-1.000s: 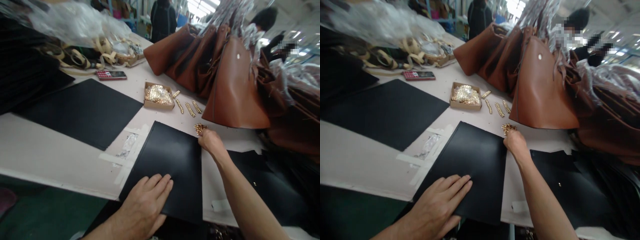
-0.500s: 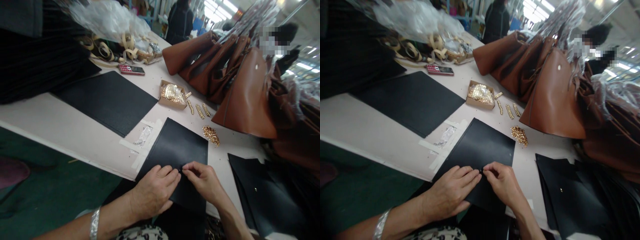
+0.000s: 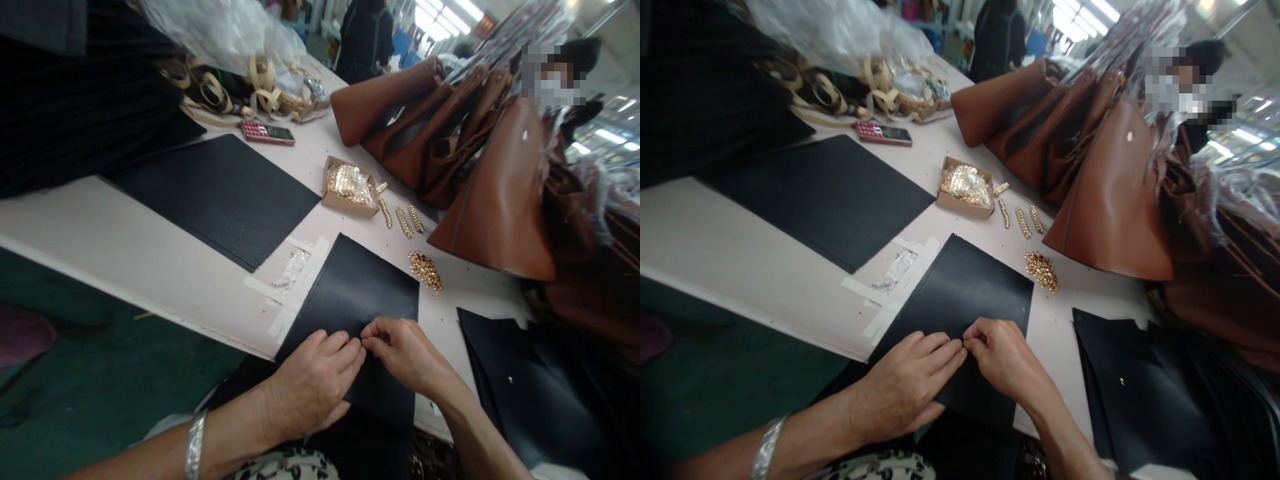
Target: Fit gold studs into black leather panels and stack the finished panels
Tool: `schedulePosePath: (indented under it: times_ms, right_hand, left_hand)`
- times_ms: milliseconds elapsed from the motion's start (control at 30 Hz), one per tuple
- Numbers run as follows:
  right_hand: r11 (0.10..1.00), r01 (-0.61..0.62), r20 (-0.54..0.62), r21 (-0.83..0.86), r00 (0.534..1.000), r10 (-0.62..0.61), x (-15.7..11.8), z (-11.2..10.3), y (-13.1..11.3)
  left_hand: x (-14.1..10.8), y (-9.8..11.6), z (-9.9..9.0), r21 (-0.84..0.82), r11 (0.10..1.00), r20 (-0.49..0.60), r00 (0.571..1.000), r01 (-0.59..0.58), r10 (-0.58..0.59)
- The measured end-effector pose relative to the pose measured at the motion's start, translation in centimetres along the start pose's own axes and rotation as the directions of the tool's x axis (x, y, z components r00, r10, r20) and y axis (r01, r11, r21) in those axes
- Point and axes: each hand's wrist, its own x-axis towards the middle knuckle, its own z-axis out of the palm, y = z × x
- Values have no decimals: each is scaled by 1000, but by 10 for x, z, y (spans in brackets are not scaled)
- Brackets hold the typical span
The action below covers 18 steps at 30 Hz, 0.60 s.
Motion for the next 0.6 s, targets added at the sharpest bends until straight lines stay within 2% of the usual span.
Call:
schedulePosePath:
  times_ms: [133,400,500,600]
  right_hand:
    - [996,19,76,-92,997,-12,6,-7,-6]
    - [988,-109,212,-110,968,130,25,-17,-6]
    - [997,-56,255,-57,965,69,23,-18,-2]
    - [993,79,161,-85,985,-65,9,-10,3]
  left_hand:
    - [0,0,-1,-11,1000,-1,1000,-5,5]
    - [-1,-1,3,-35,999,-31,999,-6,5]
    - [-1,-2,4,-34,999,-39,999,-5,4]
    - [0,-4,4,-37,999,-46,999,-16,14]
